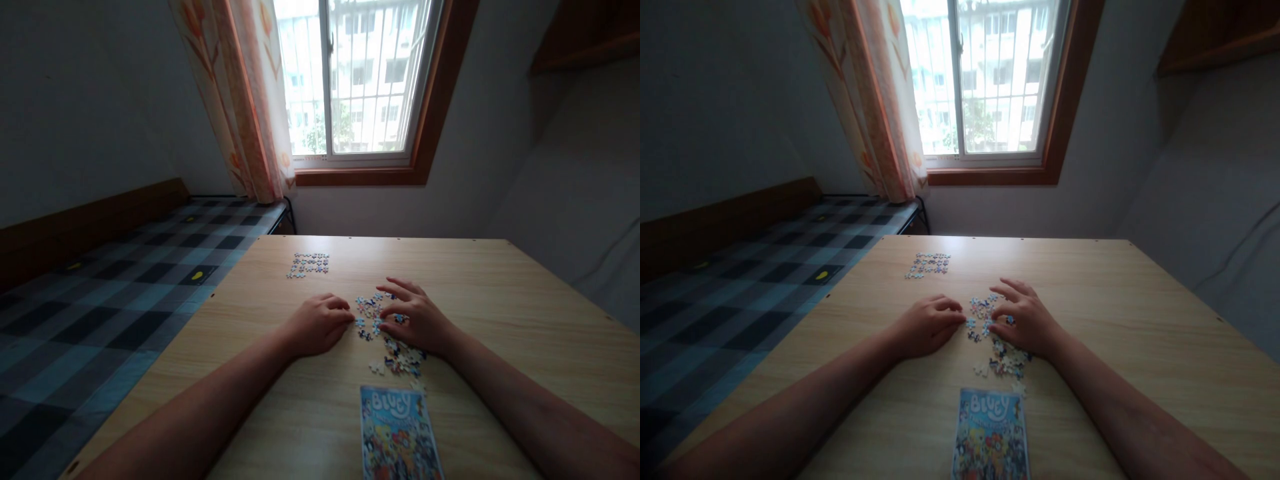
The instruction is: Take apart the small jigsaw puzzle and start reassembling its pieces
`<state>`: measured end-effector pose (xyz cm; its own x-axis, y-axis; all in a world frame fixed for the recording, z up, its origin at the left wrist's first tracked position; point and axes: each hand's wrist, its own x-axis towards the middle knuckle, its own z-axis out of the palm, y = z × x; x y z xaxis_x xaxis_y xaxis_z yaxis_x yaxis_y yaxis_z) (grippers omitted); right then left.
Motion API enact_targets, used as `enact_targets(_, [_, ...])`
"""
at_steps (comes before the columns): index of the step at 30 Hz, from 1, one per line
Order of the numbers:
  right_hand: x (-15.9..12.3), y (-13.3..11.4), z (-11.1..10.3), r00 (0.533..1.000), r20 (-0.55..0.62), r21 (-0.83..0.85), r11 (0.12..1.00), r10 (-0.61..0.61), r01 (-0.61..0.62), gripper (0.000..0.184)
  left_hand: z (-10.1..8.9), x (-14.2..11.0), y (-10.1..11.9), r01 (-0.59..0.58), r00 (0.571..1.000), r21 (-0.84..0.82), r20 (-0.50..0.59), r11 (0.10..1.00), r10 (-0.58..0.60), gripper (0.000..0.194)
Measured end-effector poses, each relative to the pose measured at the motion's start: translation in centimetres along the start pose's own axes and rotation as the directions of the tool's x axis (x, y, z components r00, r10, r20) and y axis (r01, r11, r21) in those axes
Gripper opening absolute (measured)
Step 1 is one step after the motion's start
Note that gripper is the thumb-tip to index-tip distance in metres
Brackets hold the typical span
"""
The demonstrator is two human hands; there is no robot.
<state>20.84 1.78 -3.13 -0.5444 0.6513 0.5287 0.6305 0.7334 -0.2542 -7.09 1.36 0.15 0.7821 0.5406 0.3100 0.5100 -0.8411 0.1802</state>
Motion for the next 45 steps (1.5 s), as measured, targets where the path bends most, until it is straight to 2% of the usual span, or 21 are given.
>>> enact_targets(12, [0.3, -0.1, -0.8, 0.999, 0.032, 0.195, 0.981, 0.000, -0.006, 0.011, -0.1, 0.0, 0.3, 0.014, 1.000, 0.034, -0.004, 0.999, -0.014, 0.026])
enact_targets(15, [0.8, -0.4, -1.3, 1.000, -0.021, 0.280, 0.960, 0.004, 0.002, 0.013, -0.2, 0.1, 0.3, 0.008, 1.000, 0.033, -0.003, 0.999, -0.008, 0.026])
enact_targets(17, [1.0, -0.5, -1.4, 0.994, -0.096, 0.326, 0.945, 0.060, -0.025, 0.012, -0.3, 0.2, 0.3, 0.001, 1.000, 0.032, 0.000, 0.999, -0.001, 0.026])
enact_targets(19, [1.0, -0.4, -1.2, 0.973, -0.155, 0.357, 0.928, 0.172, -0.107, 0.013, -0.4, 0.2, 0.3, -0.008, 1.000, 0.031, 0.006, 0.999, 0.008, 0.026])
enact_targets(23, [0.5, 0.6, -0.2, 0.883, -0.217, 0.433, 0.851, 0.417, -0.296, 0.018, -0.4, 0.2, 0.2, -0.012, 1.000, 0.025, 0.004, 1.000, 0.012, 0.027])
enact_targets(26, [0.2, 1.5, 0.1, 0.827, -0.261, 0.476, 0.812, 0.497, -0.338, 0.018, -0.3, 0.2, 0.1, -0.004, 1.000, 0.021, -0.011, 1.000, 0.004, 0.028])
enact_targets(28, [0.2, 1.8, 0.1, 0.829, -0.274, 0.453, 0.826, 0.488, -0.337, 0.017, -0.1, 0.2, 0.0, -0.001, 1.000, 0.020, -0.030, 1.000, 0.001, 0.027])
enact_targets(32, [0.7, 0.5, -0.2, 0.898, -0.252, 0.368, 0.894, 0.360, -0.255, 0.013, 0.2, 0.1, -0.1, -0.002, 0.993, 0.032, -0.117, 1.000, 0.006, 0.023])
enact_targets(34, [1.0, -1.0, -0.2, 0.941, -0.192, 0.364, 0.910, 0.280, -0.196, 0.012, 0.3, 0.0, -0.2, 0.007, 0.983, 0.043, -0.182, 0.999, 0.001, 0.022])
enact_targets(36, [1.3, -2.7, 0.0, 0.981, -0.069, 0.394, 0.909, 0.179, -0.137, 0.012, 0.4, 0.0, -0.4, 0.030, 0.969, 0.056, -0.246, 0.998, -0.015, 0.022])
enact_targets(39, [1.5, -4.3, 0.4, 0.999, 0.043, 0.340, 0.939, 0.029, -0.042, 0.012, 0.3, -0.1, -0.7, 0.075, 0.952, 0.056, -0.300, 0.996, -0.055, 0.020])
enact_targets(42, [1.5, -3.5, 0.1, 0.998, -0.052, 0.173, 0.985, -0.020, 0.028, 0.016, 0.1, -0.2, -0.5, 0.071, 0.959, 0.012, -0.275, 0.997, -0.065, 0.021])
enact_targets(45, [1.1, -1.0, -0.8, 0.960, -0.262, 0.080, 0.994, 0.095, -0.077, 0.018, -0.1, -0.2, 0.1, 0.015, 0.978, -0.066, -0.204, 0.998, -0.029, 0.021])
